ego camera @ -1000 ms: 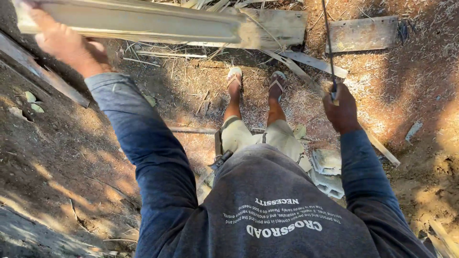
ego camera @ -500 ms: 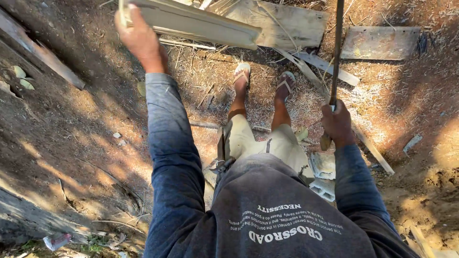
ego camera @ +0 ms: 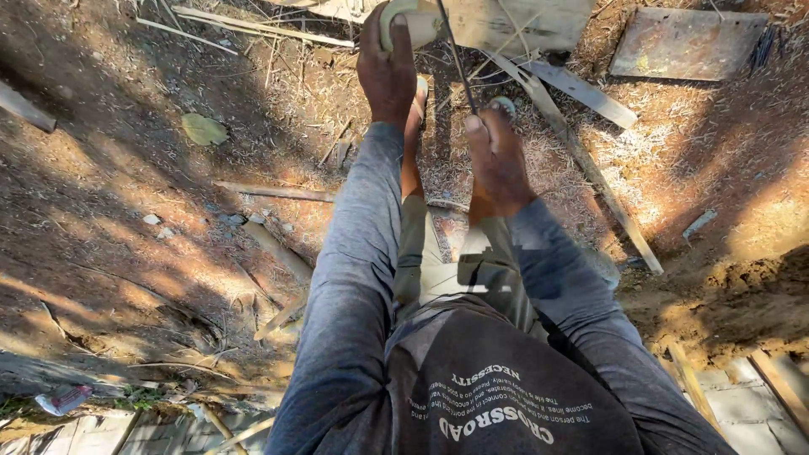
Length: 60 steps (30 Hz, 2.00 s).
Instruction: The recorder uses a machete to split and shave pieces of bamboo outdoors.
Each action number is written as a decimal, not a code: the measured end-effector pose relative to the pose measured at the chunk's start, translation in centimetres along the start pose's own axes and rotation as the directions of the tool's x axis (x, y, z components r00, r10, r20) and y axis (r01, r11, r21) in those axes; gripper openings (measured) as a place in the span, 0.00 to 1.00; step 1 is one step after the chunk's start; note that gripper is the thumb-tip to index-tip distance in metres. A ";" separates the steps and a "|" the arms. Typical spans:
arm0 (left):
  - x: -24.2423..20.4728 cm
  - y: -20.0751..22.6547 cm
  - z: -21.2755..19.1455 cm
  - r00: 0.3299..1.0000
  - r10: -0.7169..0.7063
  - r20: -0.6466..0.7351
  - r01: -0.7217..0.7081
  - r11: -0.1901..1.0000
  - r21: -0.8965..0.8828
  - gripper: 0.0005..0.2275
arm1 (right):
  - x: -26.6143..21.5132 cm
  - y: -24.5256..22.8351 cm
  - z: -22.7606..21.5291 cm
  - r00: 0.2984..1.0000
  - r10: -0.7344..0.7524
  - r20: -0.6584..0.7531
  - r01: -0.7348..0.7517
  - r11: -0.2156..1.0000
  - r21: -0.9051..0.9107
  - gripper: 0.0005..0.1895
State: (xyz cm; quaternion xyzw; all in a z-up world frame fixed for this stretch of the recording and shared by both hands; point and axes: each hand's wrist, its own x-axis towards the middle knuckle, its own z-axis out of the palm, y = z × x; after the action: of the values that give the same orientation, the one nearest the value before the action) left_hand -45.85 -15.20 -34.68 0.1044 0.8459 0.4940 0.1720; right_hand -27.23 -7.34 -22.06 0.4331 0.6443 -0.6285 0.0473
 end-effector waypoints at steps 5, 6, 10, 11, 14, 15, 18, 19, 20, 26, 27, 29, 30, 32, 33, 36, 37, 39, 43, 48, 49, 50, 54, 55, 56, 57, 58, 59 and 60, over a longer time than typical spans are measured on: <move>0.3 -0.8 -0.2 0.996 -0.002 0.091 -0.003 0.999 0.051 0.15 | 3.7 1.8 2.8 0.996 -0.039 0.084 0.040 0.999 -0.007 0.26; 0.1 -0.5 -0.4 0.996 -0.010 0.088 0.006 0.999 0.051 0.15 | 3.9 1.8 2.9 0.995 -0.034 0.089 0.035 0.999 -0.012 0.26; 0.3 0.7 -0.1 0.988 0.119 0.094 -0.120 0.993 0.014 0.13 | 5.1 0.4 2.9 0.997 -0.041 0.072 0.050 0.991 -0.122 0.27; 0.1 0.8 0.0 0.987 0.130 0.090 -0.130 0.991 -0.005 0.13 | 5.0 -0.1 3.0 0.994 -0.085 0.065 0.093 0.988 -0.120 0.27; -0.3 1.0 0.6 0.994 0.086 0.061 -0.085 0.996 -0.020 0.13 | 5.0 1.3 3.2 0.985 -0.167 0.037 0.171 0.969 -0.177 0.28; -0.3 1.1 0.8 0.995 0.084 0.059 -0.083 0.996 -0.022 0.13 | 5.1 1.4 3.2 0.985 -0.167 0.038 0.172 0.969 -0.180 0.28; -0.3 1.4 1.1 0.999 0.024 0.030 -0.023 0.999 -0.040 0.13 | 5.2 1.1 3.2 0.996 -0.077 0.042 0.083 0.980 -0.180 0.28; -0.4 1.5 1.1 0.999 -0.004 0.032 0.006 0.998 -0.066 0.14 | 5.2 0.6 3.1 0.995 -0.090 0.046 0.097 0.979 -0.180 0.28; -0.4 1.7 1.1 0.999 -0.031 0.036 0.034 0.995 -0.092 0.14 | 5.3 0.0 3.0 0.993 -0.104 0.051 0.111 0.977 -0.181 0.28; 0.1 1.5 0.5 0.997 -0.013 0.076 0.025 0.987 -0.159 0.13 | 5.7 0.4 2.6 0.996 -0.032 0.079 0.050 0.970 -0.237 0.27; 0.1 1.5 0.5 0.997 -0.014 0.076 0.026 0.987 -0.157 0.13 | 5.8 0.5 2.6 0.996 -0.030 0.080 0.048 0.970 -0.236 0.27; 0.2 1.6 0.4 0.994 0.004 0.108 0.016 0.983 -0.182 0.12 | 6.0 0.6 2.5 0.991 -0.108 0.082 0.127 0.954 -0.270 0.27; 0.4 0.9 0.4 0.994 0.004 0.107 0.015 0.983 -0.181 0.12 | 6.2 0.4 2.4 0.991 -0.109 0.083 0.128 0.955 -0.269 0.27; 0.2 -0.5 0.4 0.971 0.188 0.146 -0.187 0.982 -0.020 0.12 | 6.3 0.2 2.2 0.989 -0.108 0.104 0.129 0.963 -0.235 0.27; 0.2 -0.8 -0.2 0.971 0.188 0.148 -0.187 0.982 -0.019 0.12 | 6.4 0.6 2.1 0.989 -0.107 0.103 0.128 0.964 -0.234 0.27; 0.1 -2.0 -2.1 0.953 0.151 0.263 -0.106 0.979 -0.176 0.15 | 6.6 1.0 1.9 0.992 -0.059 0.108 0.089 0.949 -0.301 0.25; 0.3 -2.5 -2.7 0.930 0.090 0.356 0.010 0.963 -0.270 0.17 | 6.6 0.7 2.0 0.994 -0.054 0.097 0.082 0.944 -0.320 0.24; 0.6 -3.0 -3.4 0.892 0.036 0.451 0.137 0.928 -0.346 0.21 | 6.5 1.0 2.0 0.995 -0.044 0.090 0.072 0.938 -0.338 0.24; 1.2 -3.8 -2.1 0.863 0.087 0.497 -0.139 0.988 0.068 0.31 | 6.6 1.9 2.2 0.989 -0.123 0.078 0.142 0.930 -0.340 0.24; 1.3 -6.7 2.7 0.932 0.090 0.350 -0.170 0.964 0.206 0.25 | 6.7 1.4 2.2 0.984 -0.158 0.085 0.178 0.924 -0.337 0.24; 1.1 -7.1 3.6 0.954 0.071 0.291 -0.129 0.975 0.184 0.20 | 7.0 1.4 2.2 0.985 -0.153 0.077 0.170 0.931 -0.324 0.24; 1.0 -7.4 4.4 0.972 0.050 0.231 -0.088 0.984 0.158 0.14 | 7.2 1.4 2.2 0.987 -0.147 0.069 0.161 0.937 -0.310 0.24; 1.2 -4.0 5.1 0.993 0.046 0.112 -0.068 0.978 0.197 0.07 | 7.4 -0.3 1.5 0.988 -0.144 0.063 0.155 0.963 -0.222 0.25; 1.1 -2.1 4.7 0.995 0.090 0.034 -0.095 0.974 0.208 0.08 | 7.2 -1.2 1.4 0.990 -0.129 0.062 0.139 0.965 -0.220 0.26; 1.0 -0.2 4.2 0.990 0.135 -0.043 -0.123 0.968 0.220 0.09 | 6.9 -2.2 1.3 0.992 -0.113 0.061 0.124 0.968 -0.218 0.26; 1.3 1.8 3.5 0.988 0.146 -0.049 -0.132 0.966 0.222 0.09 | 6.4 -3.1 1.2 0.990 -0.125 0.060 0.135 0.967 -0.215 0.26; 1.5 3.9 2.7 0.985 0.152 -0.083 -0.135 0.974 0.183 0.10 | 5.9 -4.0 1.0 0.982 -0.178 0.060 0.186 0.962 -0.200 0.26; 1.4 5.9 1.7 0.982 0.150 -0.116 -0.132 0.980 0.147 0.11 | 5.3 -4.8 0.9 0.973 -0.224 0.063 0.232 0.955 -0.183 0.27; 1.5 7.5 0.7 0.981 0.154 -0.120 -0.135 0.979 0.152 0.11 | 5.0 -6.7 0.7 0.971 -0.229 0.067 0.237 0.955 -0.178 0.27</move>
State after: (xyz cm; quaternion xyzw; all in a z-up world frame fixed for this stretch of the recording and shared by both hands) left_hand -46.87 -10.44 -28.78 0.1450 0.8788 0.4490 0.0716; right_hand -34.79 -4.36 -20.06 0.3334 0.7452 -0.5769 0.0275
